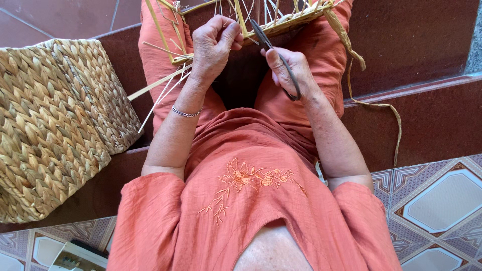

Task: The person wipes a finished woven basket with a blue cloth, then picks up a partially woven basket frame and continues weaving with dried palm leaves. They interlace the leaves through the frame, pull them tight, and trim excess strands with scissors.

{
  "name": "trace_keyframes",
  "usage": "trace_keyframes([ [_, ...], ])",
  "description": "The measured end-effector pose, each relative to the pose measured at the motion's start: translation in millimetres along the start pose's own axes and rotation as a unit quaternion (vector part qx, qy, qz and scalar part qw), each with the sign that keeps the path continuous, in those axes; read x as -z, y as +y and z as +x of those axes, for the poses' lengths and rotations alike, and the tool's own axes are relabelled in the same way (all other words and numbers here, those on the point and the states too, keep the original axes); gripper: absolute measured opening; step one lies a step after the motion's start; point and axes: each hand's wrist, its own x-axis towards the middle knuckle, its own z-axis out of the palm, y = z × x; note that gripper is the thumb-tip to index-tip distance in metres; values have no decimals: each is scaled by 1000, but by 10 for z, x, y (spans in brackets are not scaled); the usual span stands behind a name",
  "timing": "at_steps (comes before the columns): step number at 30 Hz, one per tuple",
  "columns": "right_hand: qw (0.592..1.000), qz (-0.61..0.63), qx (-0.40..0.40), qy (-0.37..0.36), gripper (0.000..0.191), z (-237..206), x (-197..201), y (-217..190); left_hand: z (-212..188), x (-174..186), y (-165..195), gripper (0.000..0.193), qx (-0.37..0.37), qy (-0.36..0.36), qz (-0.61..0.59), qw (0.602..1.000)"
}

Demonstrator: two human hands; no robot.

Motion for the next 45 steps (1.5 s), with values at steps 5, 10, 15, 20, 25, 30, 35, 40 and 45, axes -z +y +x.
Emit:
trace_keyframes([
  [5, 999, 33, 39, 17, 62, -371, 42, -13, -272, -84, 183, 9, -115, -94, 122, 981],
  [10, 977, -35, -58, 201, 57, -1206, 456, 221, -898, -26, 199, 40, -84, -333, 235, 909],
  [15, 867, -398, -28, 298, 53, -2065, 753, 898, -1320, 544, 139, 31, 2, -141, 348, 927],
  [20, 832, -441, -175, 288, 54, -2780, 710, 1715, -1393, 936, 172, 65, 145, 68, 191, 968],
  [25, 785, -501, -270, 244, 52, -2780, 661, 1813, -1111, 997, 294, 75, -92, 94, 277, 952],
  [30, 788, -529, -141, 281, 31, -2046, 678, 852, -645, 1076, 229, 54, -194, -13, 381, 904],
  [35, 862, -393, 240, 211, 26, -897, 84, -199, -351, 1058, -14, 29, -225, -21, 304, 926],
  [40, 885, -303, 348, 67, 44, -25, -604, -686, -523, 909, -105, 44, -254, -43, 322, 911],
  [45, 909, -256, 319, 81, 19, 342, -813, -519, -625, 653, -138, 44, -247, 17, 384, 889],
])
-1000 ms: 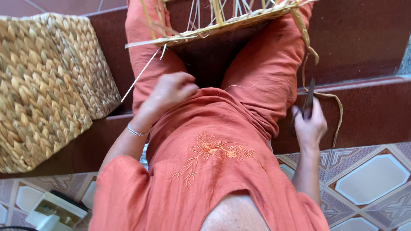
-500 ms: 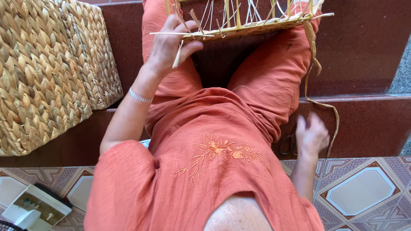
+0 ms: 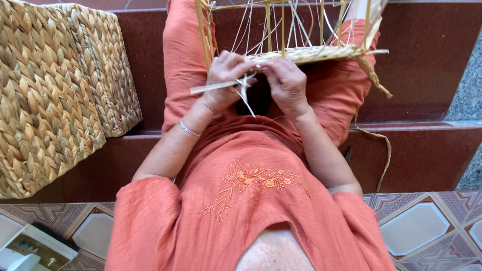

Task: The person wipes a finished woven basket with a blue cloth, then picks up a partially woven basket frame and continues weaving with dried palm leaves. They interlace the leaves through the frame, pull them tight, and trim excess strands with scissors.

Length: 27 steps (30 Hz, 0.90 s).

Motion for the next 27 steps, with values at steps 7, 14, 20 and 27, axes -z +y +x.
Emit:
trace_keyframes([
  [7, 889, 362, -278, 31, 24, -468, -18, 156, -44, -169, 114, 38, -55, 13, 5, 998],
  [14, 865, 374, -328, 68, 26, -697, -330, 117, -57, -247, 146, 27, -52, 32, 44, 997],
  [20, 909, 280, -304, 56, 25, -741, -283, -57, -43, -214, 178, 25, -56, 36, 32, 997],
  [27, 928, 227, -290, 55, 25, -824, -175, -383, 8, -199, 154, 25, -31, 13, 21, 999],
])
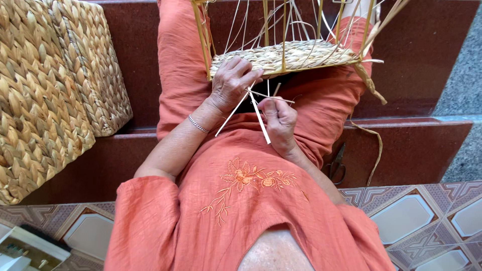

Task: The person wipes a finished woven basket with a blue cloth, then picks up a partially woven basket frame and continues weaving with dried palm leaves. They interlace the leaves through the frame, pull them tight, and trim excess strands with scissors.

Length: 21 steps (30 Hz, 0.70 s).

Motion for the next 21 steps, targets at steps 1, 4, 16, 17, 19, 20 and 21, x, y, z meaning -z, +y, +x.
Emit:
trace_keyframes([
  [1, 1000, -1, 5, 0, 26, -16, 11, -15, 1, -3, -2, 25, -5, 7, -1, 1000],
  [4, 1000, 5, 11, -3, 26, -71, 34, -47, -2, -13, -1, 25, -12, 16, 2, 1000],
  [16, 996, 22, 59, -66, 26, 289, 123, -352, 38, -59, -84, 20, 48, -14, -58, 997],
  [17, 990, 40, 113, -78, 24, 494, 160, -377, 65, -56, -118, 17, 71, -34, -85, 993],
  [19, 991, 101, 18, -92, 26, 949, 164, -408, 138, -35, -213, 16, 152, -62, -193, 967],
  [20, 990, 76, 42, -112, 25, 1196, 158, -410, 180, -20, -269, 19, 210, -72, -275, 936],
  [21, 988, 52, 67, -132, 25, 1450, 136, -406, 216, -6, -318, 21, 263, -79, -353, 895],
])
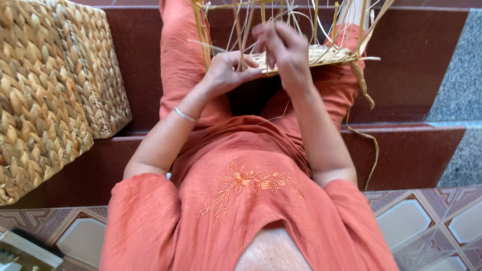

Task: The person wipes a finished woven basket with a blue cloth, then picks up a partially woven basket frame and continues weaving with dried palm leaves. They interlace the leaves through the frame, pull them tight, and trim excess strands with scissors.

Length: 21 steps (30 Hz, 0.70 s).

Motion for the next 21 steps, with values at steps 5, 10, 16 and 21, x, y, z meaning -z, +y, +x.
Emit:
trace_keyframes([
  [5, 997, 60, -33, -29, 24, 712, 3, 255, 175, 92, 36, 22, 200, -33, -141, 969],
  [10, 997, 63, -50, 3, 19, 796, -22, 398, 200, 111, 77, 24, 185, -13, -127, 974],
  [16, 994, 110, -11, 20, 23, 527, 63, 216, 159, 127, 35, 24, 159, -30, -195, 967],
  [21, 994, 95, 43, 17, 49, 118, 82, -10, 40, 238, 98, 29, 1, -25, -51, 998],
])
